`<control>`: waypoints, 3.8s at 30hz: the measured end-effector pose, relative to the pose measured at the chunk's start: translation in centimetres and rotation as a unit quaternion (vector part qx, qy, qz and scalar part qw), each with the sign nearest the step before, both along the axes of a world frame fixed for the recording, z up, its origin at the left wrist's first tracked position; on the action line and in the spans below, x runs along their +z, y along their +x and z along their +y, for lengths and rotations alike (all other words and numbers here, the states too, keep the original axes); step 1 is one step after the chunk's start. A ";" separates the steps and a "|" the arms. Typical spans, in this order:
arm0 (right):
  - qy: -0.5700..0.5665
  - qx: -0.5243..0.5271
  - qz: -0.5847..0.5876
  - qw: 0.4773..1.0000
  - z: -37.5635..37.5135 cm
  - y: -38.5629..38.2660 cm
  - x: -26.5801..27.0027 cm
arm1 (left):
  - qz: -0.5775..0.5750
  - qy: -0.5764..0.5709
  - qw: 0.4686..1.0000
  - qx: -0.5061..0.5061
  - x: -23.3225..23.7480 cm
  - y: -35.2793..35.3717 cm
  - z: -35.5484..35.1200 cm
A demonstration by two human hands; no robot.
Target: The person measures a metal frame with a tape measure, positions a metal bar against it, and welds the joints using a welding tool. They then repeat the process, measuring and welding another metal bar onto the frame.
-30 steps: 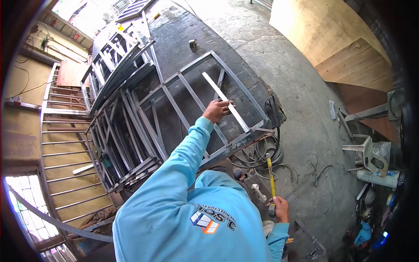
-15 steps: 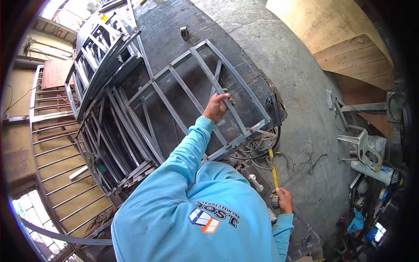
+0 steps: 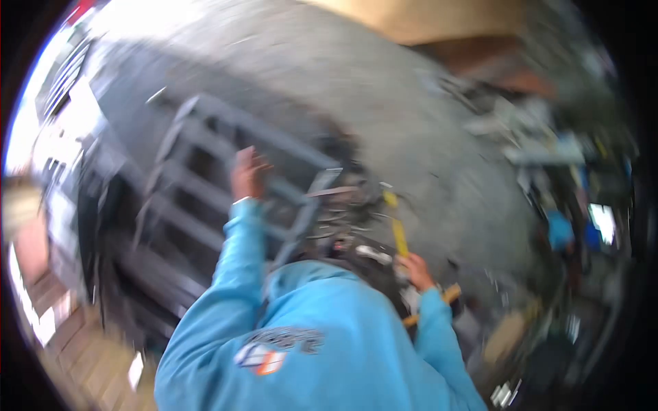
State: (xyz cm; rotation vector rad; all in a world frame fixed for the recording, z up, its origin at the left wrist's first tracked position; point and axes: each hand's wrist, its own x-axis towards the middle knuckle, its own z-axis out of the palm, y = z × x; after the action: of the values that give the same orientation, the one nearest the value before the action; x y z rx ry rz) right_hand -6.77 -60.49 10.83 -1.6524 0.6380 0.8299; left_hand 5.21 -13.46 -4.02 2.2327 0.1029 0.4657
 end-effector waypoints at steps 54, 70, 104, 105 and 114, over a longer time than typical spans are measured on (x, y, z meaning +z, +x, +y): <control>-0.174 0.305 -0.486 0.800 16.1 16.8 -1.8 | 0.102 -0.441 0.843 0.292 8.2 -9.6 -6.4; -0.245 0.280 -0.440 0.817 14.1 22.0 0.0 | 0.142 -0.579 0.739 0.314 6.1 -2.8 -6.0; 0.162 -0.020 0.120 0.979 9.2 8.9 -4.6 | 0.075 -0.460 0.801 0.377 -0.2 4.5 -4.7; 0.195 -0.032 0.130 0.972 9.6 9.0 -4.0 | 0.083 -0.449 0.808 0.372 -0.3 4.5 -4.7; 0.208 0.014 0.086 0.974 10.8 9.0 -4.7 | 0.397 -0.362 0.798 0.272 5.0 3.2 -2.4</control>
State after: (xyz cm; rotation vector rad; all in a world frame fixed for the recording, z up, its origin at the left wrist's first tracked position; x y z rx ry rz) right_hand 2.25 -49.73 6.12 -1.2210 0.5153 1.0564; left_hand 8.37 -15.85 0.94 1.4487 1.1809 -0.2489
